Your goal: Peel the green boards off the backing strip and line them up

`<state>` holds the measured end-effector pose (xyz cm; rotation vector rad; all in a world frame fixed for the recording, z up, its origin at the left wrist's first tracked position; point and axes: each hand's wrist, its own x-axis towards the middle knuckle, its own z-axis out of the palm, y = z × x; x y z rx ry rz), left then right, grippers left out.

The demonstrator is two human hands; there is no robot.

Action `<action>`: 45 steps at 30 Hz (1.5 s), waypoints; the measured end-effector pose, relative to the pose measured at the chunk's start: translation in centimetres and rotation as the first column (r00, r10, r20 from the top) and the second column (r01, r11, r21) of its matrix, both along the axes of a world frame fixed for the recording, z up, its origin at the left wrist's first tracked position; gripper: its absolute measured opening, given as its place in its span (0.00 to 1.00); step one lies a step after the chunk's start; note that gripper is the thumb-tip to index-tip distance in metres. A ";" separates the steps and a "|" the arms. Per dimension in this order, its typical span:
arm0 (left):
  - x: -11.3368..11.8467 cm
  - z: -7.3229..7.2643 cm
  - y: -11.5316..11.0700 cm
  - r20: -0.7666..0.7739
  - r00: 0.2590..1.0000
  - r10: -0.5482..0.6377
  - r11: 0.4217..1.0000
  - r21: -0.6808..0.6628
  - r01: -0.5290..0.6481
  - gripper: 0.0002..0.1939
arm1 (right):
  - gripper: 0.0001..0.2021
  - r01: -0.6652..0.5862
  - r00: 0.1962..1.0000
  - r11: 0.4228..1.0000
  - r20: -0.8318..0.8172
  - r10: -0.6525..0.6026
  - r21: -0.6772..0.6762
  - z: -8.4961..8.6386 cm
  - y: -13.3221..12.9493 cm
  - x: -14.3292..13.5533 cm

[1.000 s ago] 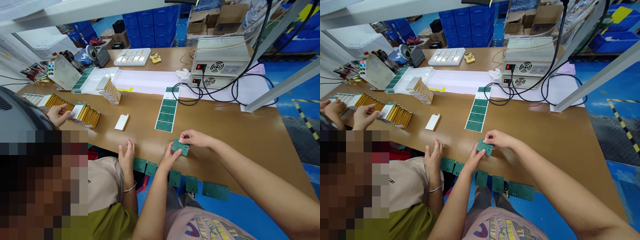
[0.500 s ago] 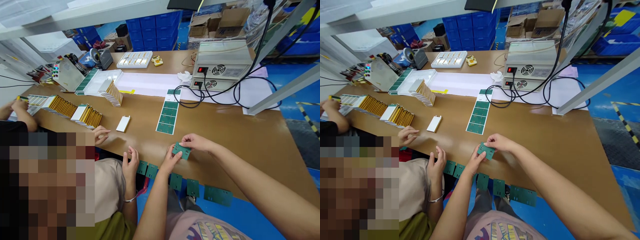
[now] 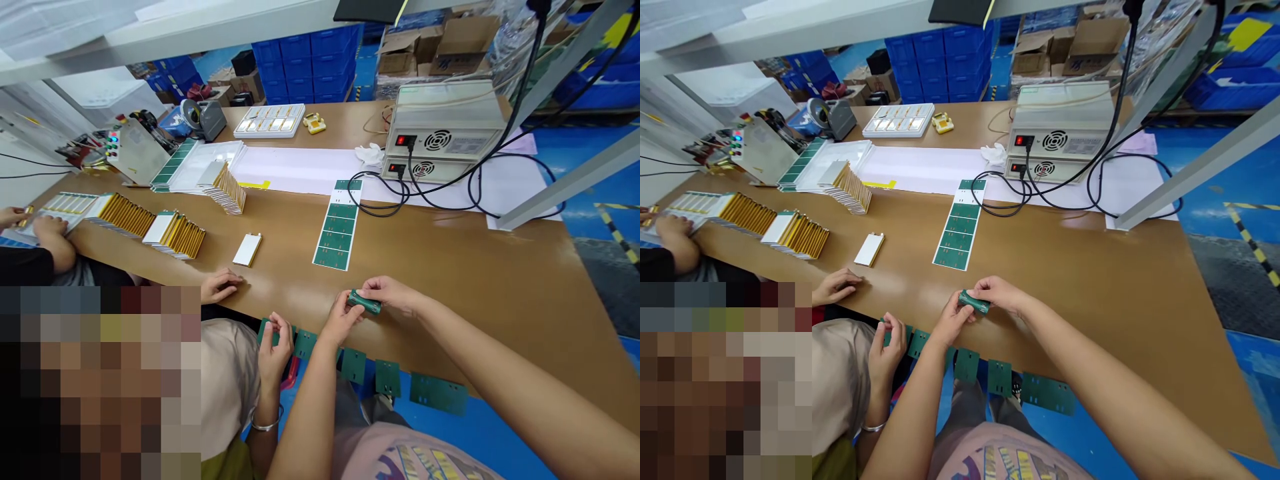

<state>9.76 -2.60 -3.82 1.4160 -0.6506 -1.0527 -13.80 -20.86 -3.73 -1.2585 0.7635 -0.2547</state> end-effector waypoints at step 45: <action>-9.7 -1.2 -11.8 0.270 0.596 -0.756 0.647 0.168 0.744 0.32 | 0.26 0.664 0.739 0.721 -0.023 -0.674 0.198 -4.8 8.4 1.3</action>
